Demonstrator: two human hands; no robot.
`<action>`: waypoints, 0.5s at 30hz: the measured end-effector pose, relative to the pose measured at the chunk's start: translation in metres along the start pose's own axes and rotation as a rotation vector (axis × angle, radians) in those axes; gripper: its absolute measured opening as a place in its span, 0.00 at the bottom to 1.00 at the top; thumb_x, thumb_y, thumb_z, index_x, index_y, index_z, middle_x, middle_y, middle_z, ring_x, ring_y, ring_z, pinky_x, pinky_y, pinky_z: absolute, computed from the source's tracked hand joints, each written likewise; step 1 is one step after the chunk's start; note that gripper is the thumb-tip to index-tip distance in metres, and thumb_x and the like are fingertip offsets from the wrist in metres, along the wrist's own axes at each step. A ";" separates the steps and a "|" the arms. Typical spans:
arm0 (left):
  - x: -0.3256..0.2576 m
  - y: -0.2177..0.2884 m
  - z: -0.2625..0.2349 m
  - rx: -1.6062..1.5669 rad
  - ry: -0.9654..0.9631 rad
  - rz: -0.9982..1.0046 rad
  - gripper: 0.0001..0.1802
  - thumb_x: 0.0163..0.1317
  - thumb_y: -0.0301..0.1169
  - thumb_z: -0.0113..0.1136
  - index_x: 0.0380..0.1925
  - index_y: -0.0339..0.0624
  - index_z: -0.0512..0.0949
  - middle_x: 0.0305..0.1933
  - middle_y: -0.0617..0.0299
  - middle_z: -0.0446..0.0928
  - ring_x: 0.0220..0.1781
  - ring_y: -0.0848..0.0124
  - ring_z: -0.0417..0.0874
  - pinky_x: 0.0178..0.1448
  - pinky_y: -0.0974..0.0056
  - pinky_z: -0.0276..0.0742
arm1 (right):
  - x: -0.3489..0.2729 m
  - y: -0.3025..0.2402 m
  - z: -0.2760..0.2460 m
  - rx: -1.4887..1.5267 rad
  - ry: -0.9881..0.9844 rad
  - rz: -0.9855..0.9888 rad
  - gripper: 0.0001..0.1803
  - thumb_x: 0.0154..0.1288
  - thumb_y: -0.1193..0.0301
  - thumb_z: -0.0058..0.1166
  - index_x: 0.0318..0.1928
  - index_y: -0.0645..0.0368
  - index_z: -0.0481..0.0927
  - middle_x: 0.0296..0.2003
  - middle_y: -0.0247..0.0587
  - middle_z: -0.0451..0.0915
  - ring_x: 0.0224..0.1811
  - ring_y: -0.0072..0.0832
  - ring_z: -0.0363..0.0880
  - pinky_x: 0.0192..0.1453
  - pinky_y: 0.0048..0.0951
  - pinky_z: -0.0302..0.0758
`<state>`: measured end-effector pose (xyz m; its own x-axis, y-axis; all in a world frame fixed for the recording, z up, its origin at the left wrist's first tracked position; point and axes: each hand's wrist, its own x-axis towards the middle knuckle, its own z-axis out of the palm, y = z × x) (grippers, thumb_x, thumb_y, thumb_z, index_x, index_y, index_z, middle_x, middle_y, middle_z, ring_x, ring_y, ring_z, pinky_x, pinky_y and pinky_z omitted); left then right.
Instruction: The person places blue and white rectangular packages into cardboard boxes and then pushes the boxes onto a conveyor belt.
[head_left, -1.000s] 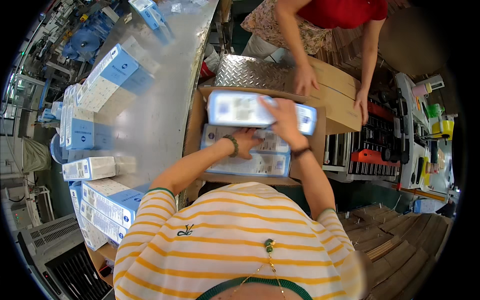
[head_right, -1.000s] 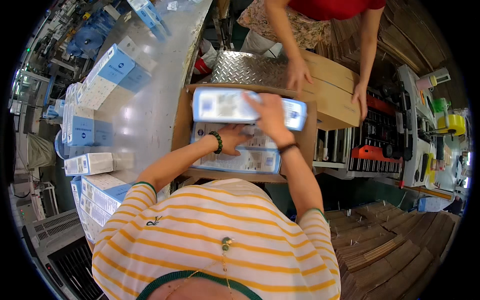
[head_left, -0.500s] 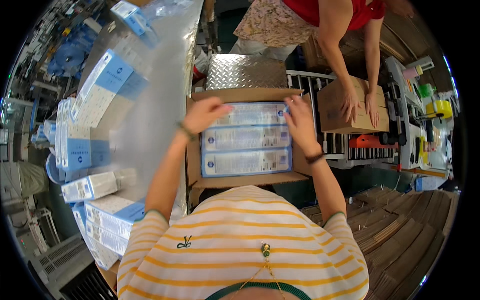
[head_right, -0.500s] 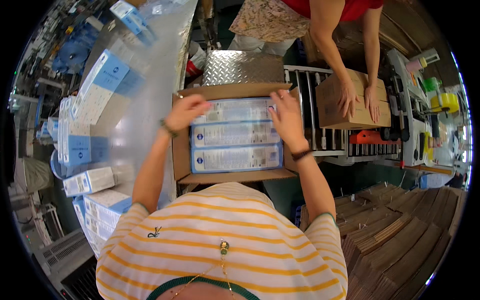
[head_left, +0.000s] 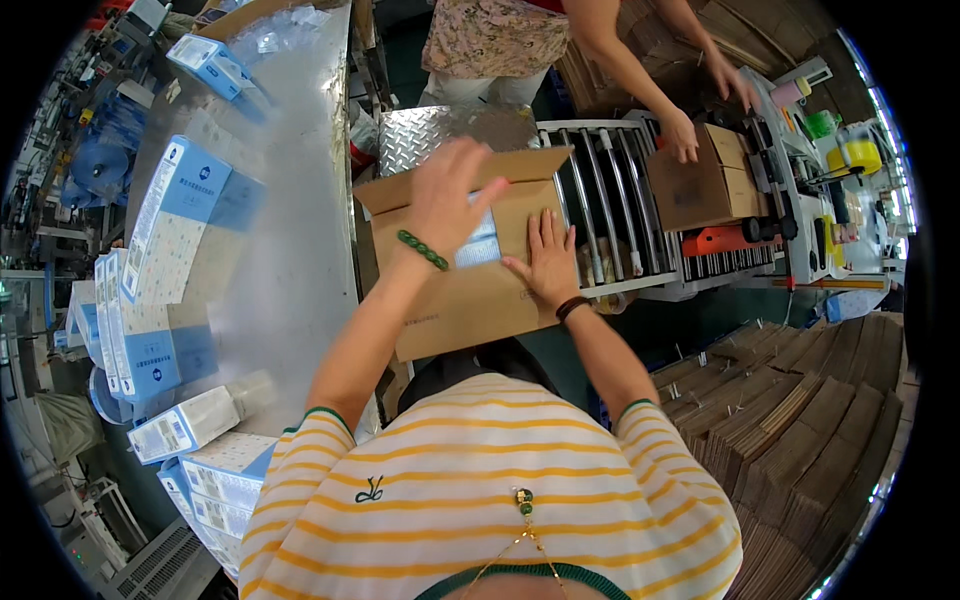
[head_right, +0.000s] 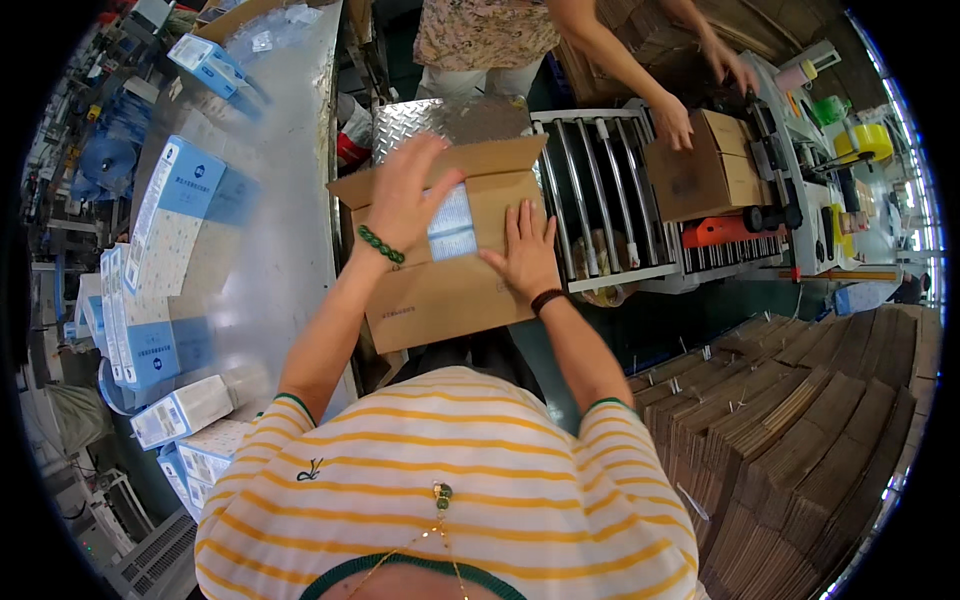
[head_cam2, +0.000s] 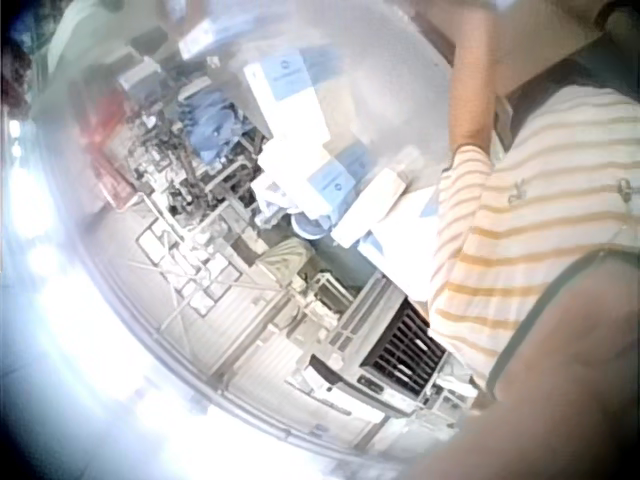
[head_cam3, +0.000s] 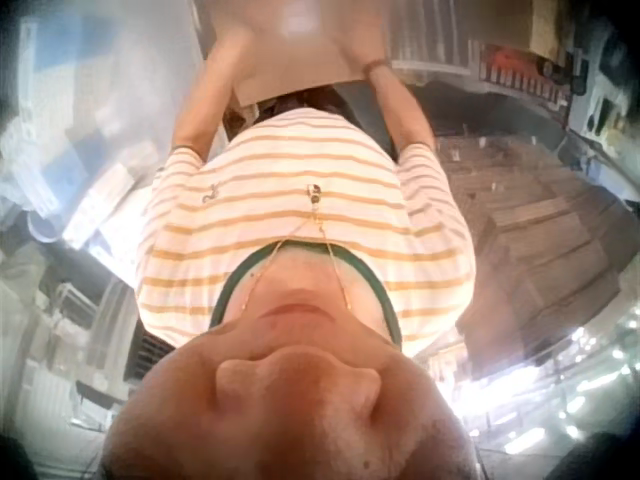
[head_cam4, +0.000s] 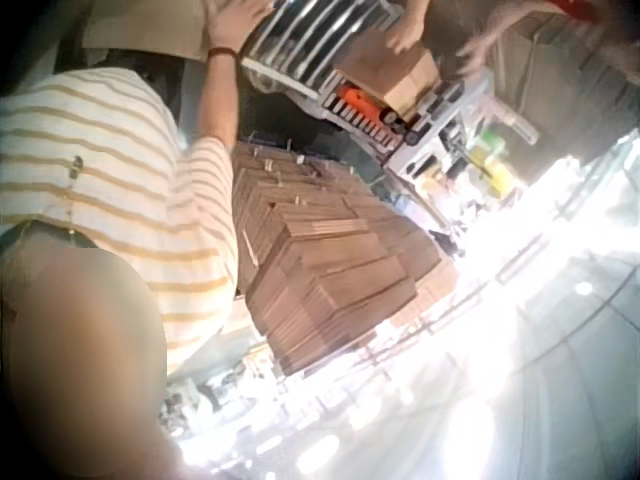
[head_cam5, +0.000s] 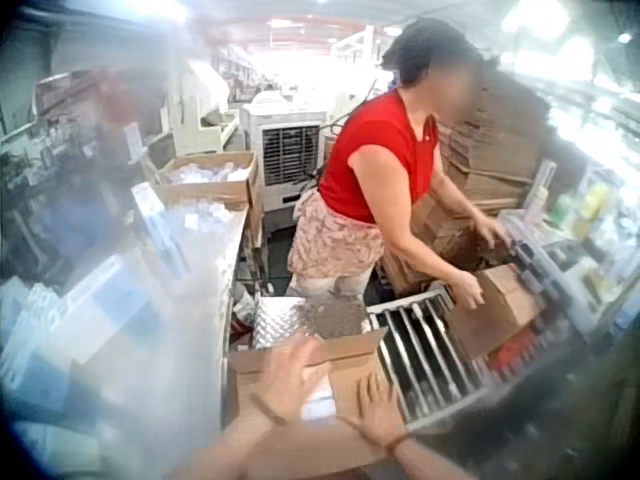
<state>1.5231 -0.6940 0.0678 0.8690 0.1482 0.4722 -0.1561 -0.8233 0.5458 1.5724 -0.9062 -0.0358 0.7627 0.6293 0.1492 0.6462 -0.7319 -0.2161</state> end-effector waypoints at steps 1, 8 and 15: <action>-0.005 -0.011 -0.005 0.243 0.051 -0.031 0.24 0.56 0.45 0.56 0.45 0.38 0.71 0.47 0.51 0.71 0.52 0.57 0.69 0.55 0.52 0.63 | -0.006 -0.004 0.009 0.087 0.051 0.051 0.45 0.52 0.50 0.56 0.63 0.65 0.55 0.62 0.58 0.56 0.66 0.49 0.52 0.69 0.49 0.43; -0.130 -0.027 -0.015 0.031 -0.470 -0.165 0.28 0.53 0.39 0.59 0.53 0.38 0.67 0.58 0.45 0.64 0.60 0.49 0.63 0.62 0.50 0.58 | -0.005 0.011 0.006 0.472 0.347 0.542 0.21 0.68 0.63 0.38 0.56 0.63 0.66 0.47 0.59 0.72 0.49 0.46 0.72 0.49 0.39 0.71; -0.183 -0.087 0.032 -0.192 -0.016 -0.606 0.27 0.64 0.36 0.46 0.62 0.45 0.59 0.66 0.51 0.55 0.67 0.54 0.55 0.68 0.56 0.50 | 0.017 0.033 0.027 0.254 0.165 0.536 0.19 0.69 0.60 0.34 0.45 0.60 0.74 0.31 0.55 0.78 0.32 0.51 0.77 0.35 0.48 0.73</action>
<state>1.3932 -0.6675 -0.0882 0.8360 0.5478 0.0307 0.2855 -0.4822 0.8283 1.6058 -0.9124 -0.0665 0.9869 0.1270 0.0996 0.1605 -0.8375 -0.5223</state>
